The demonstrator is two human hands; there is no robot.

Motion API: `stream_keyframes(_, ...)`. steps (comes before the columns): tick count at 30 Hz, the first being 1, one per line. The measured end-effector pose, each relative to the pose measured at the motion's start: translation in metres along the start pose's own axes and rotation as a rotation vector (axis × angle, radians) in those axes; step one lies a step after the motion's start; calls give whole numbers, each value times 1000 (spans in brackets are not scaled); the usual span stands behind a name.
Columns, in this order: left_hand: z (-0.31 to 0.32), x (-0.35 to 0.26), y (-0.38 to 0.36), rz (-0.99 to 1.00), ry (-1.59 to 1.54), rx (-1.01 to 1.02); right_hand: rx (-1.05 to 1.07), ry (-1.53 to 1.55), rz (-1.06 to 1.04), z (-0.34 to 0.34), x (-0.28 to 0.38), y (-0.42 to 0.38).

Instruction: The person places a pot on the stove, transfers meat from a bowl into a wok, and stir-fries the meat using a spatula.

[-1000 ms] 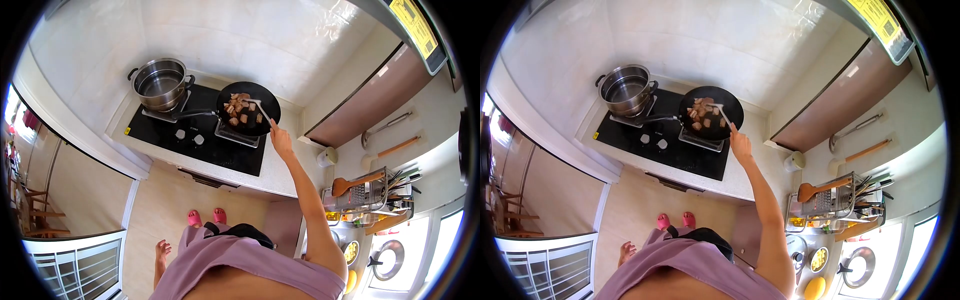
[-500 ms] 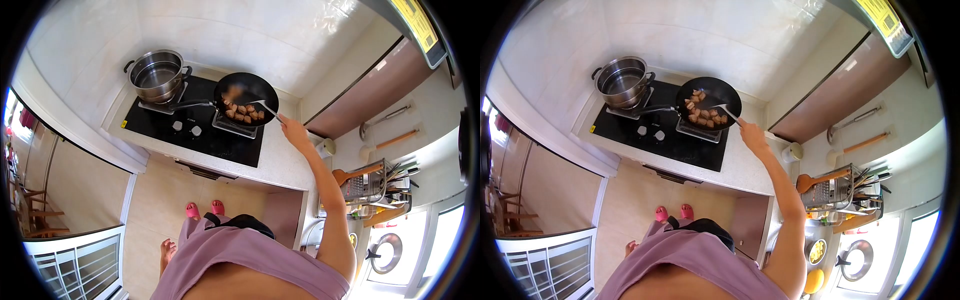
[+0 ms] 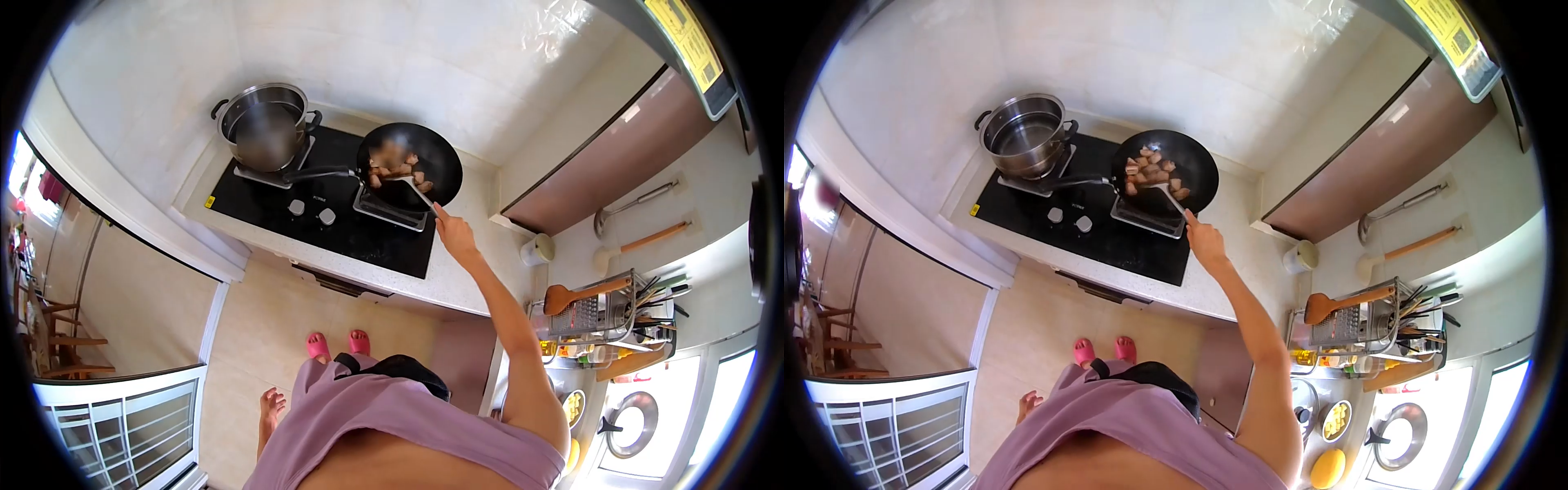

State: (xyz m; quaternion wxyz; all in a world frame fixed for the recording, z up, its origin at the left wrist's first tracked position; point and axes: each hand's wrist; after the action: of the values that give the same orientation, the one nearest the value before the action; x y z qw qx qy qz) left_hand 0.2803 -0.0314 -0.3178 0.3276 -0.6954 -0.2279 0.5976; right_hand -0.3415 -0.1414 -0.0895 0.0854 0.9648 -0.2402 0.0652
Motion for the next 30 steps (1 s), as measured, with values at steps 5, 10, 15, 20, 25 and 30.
stream_keyframes(5,-10,-2,-9,-20,55,20,-87,56,74,20,-5,15)
stream_keyframes(10,-11,-1,-18,-24,79,-5,-135,131,109,0,2,21)
stream_keyframes(15,-6,-7,-18,-7,74,-4,-165,183,59,-13,12,60)
stream_keyframes(20,-6,-3,7,-9,45,13,-21,-2,8,-9,19,86)
stream_keyframes(25,0,0,14,11,27,43,66,-123,-88,-29,1,72)
stream_keyframes(30,4,4,13,-19,48,53,-287,206,-404,-58,-40,39)
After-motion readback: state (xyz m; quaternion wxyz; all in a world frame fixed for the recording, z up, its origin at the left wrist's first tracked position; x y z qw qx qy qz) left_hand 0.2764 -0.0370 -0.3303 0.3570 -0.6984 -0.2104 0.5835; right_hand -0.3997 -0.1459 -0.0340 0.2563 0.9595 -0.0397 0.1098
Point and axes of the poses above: each hand's wrist, its own y-axis towards the middle knuckle, its own z-axis out of the palm, x = y × z, and after that the axes turned 7 degrees about z, right-handed
